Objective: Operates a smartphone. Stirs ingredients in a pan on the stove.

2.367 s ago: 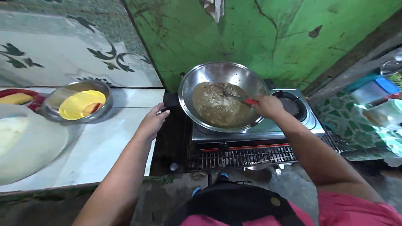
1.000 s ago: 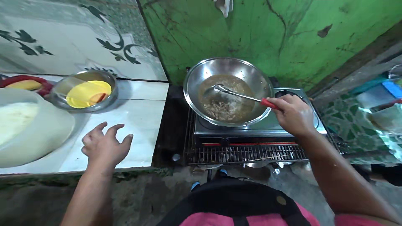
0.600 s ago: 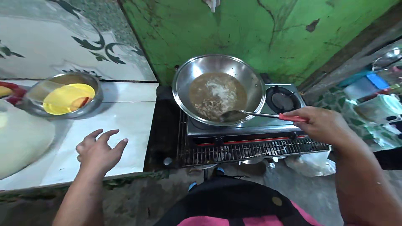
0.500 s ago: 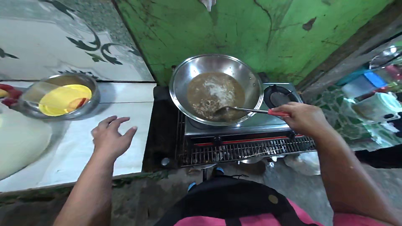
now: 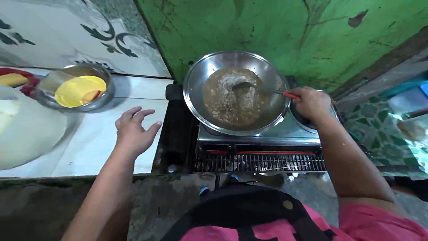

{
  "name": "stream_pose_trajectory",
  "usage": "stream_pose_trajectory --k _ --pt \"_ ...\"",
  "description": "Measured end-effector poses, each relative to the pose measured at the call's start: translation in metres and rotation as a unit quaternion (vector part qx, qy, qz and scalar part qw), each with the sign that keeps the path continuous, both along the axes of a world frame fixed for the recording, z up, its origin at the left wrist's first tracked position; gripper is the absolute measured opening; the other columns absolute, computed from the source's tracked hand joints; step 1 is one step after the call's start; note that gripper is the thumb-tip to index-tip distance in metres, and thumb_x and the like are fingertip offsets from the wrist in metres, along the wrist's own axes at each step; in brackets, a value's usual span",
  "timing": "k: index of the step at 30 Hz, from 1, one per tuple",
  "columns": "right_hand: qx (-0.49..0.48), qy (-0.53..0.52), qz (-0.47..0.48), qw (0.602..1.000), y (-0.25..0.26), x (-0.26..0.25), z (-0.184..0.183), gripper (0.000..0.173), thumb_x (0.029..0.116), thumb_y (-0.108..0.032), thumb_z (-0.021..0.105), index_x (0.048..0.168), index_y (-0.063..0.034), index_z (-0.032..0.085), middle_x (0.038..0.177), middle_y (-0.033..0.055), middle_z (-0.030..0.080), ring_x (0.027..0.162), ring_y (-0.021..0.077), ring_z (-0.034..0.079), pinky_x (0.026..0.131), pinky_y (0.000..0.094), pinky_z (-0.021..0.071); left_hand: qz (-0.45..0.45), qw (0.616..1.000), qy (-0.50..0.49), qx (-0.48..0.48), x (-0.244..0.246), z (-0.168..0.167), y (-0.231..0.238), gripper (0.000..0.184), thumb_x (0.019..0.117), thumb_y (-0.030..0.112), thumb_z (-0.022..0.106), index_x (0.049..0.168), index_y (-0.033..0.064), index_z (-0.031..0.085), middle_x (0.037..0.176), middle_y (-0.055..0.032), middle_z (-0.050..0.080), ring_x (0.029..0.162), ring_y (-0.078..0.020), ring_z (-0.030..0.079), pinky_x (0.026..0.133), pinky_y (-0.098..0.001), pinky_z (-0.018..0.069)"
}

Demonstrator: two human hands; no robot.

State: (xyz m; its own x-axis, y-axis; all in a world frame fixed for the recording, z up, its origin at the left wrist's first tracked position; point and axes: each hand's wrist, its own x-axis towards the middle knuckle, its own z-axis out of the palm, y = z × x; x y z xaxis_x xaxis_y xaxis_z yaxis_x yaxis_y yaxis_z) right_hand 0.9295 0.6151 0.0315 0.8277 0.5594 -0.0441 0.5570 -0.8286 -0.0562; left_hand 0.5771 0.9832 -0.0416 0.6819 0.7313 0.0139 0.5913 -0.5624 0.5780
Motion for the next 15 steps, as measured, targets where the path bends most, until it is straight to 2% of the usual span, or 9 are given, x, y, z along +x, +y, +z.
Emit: stream_pose_trajectory --k 3,6,11,15 --pt "0.004 -0.011 -0.002 1.0 0.01 0.017 0.0 0.039 0.1005 -0.014 0.061 0.136 -0.0295 0.067 0.128 0.0195 0.067 0.113 0.0478 0.065 0.083 0.0728 0.0491 0.027 1.0 -0.004 0.0 -0.029 -0.007 -0.004 0.043 0.0985 0.03 0.068 0.135 0.0086 0.063 0.16 -0.0227 0.033 0.144 -0.0518 0.031 0.108 -0.0737 0.03" --pt "-0.004 0.003 -0.018 1.0 0.024 0.023 -0.001 0.037 0.1014 -0.021 0.06 0.136 -0.0305 0.067 0.126 0.0186 0.07 0.115 0.0468 0.065 0.088 0.0725 0.0484 0.06 0.998 -0.001 0.005 -0.057 -0.016 -0.007 0.048 0.0964 0.038 0.066 0.136 0.01 0.062 0.161 -0.0222 0.033 0.144 -0.051 0.031 0.11 -0.0718 0.0289" --pt "-0.003 0.112 0.002 0.994 0.046 0.02 -0.008 0.033 0.1042 -0.037 0.06 0.132 -0.0225 0.07 0.121 0.0197 0.071 0.115 0.0457 0.065 0.093 0.0723 0.0478 0.075 0.997 -0.005 0.018 -0.089 -0.021 -0.029 0.058 0.0914 0.048 0.061 0.133 0.0086 0.064 0.157 -0.0257 0.037 0.141 -0.0525 0.035 0.11 -0.0694 0.0304" --pt "0.01 0.154 0.065 0.986 0.045 0.015 -0.015 0.033 0.103 -0.036 0.064 0.13 -0.0186 0.071 0.12 0.0192 0.071 0.114 0.0435 0.066 0.095 0.0695 0.0482 0.076 0.997 -0.009 0.007 -0.093 -0.023 -0.04 0.057 0.0902 0.047 0.062 0.132 0.0089 0.064 0.157 -0.0262 0.037 0.142 -0.0523 0.033 0.11 -0.0686 0.0298"
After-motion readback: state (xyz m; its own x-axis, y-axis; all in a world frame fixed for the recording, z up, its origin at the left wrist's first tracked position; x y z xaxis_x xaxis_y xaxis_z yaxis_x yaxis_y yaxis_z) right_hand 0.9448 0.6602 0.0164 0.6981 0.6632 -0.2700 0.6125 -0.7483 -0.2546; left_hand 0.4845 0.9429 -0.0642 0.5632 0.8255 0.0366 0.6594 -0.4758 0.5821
